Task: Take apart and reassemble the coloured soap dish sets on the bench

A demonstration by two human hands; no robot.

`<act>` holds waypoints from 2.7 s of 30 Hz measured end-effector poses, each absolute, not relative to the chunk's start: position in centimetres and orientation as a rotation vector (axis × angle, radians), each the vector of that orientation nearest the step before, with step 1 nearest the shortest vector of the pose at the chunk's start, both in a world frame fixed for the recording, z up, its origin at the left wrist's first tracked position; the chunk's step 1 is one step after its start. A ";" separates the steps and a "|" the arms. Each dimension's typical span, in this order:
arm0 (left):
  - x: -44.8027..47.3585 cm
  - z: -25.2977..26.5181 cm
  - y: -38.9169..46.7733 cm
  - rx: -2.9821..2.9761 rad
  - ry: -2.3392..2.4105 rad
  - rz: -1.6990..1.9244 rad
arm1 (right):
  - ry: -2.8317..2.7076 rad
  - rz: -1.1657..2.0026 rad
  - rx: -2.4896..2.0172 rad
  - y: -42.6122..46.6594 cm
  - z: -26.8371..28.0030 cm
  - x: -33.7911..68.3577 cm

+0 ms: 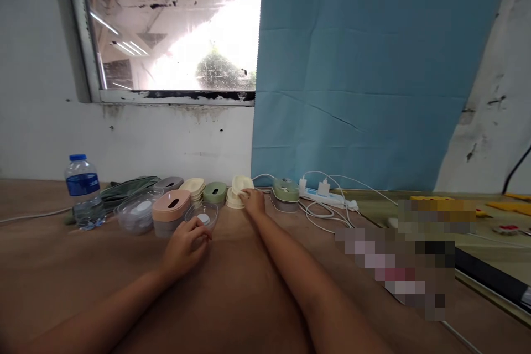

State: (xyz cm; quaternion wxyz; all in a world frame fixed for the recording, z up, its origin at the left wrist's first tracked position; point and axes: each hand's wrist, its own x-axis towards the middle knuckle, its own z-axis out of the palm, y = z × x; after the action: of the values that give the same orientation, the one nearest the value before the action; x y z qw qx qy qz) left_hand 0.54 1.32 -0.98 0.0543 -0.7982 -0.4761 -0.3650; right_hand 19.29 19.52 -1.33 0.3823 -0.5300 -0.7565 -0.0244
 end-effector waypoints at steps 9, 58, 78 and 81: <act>0.7 -1.3 1.4 -2.448 -1.511 -1.062 | -2.100 -0.197 -1.490 20.1 -2.9 17.0; 0.3 -1.4 1.0 -2.557 -1.384 -0.992 | -2.310 0.334 -1.140 2.4 -2.2 28.9; 1.0 -0.6 -0.6 -2.626 -0.930 -0.679 | -1.936 0.700 -0.778 1.3 -0.2 29.3; 1.2 -0.8 -1.3 -2.594 -0.671 -0.627 | -1.713 0.905 -0.834 1.1 -0.4 28.8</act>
State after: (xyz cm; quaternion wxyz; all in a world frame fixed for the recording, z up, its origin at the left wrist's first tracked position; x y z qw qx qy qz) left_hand 1.19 -1.33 -0.76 0.1935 -0.9248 -0.2394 -0.2236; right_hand 28.81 1.14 -0.35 0.4938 -0.3439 -0.7062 0.3730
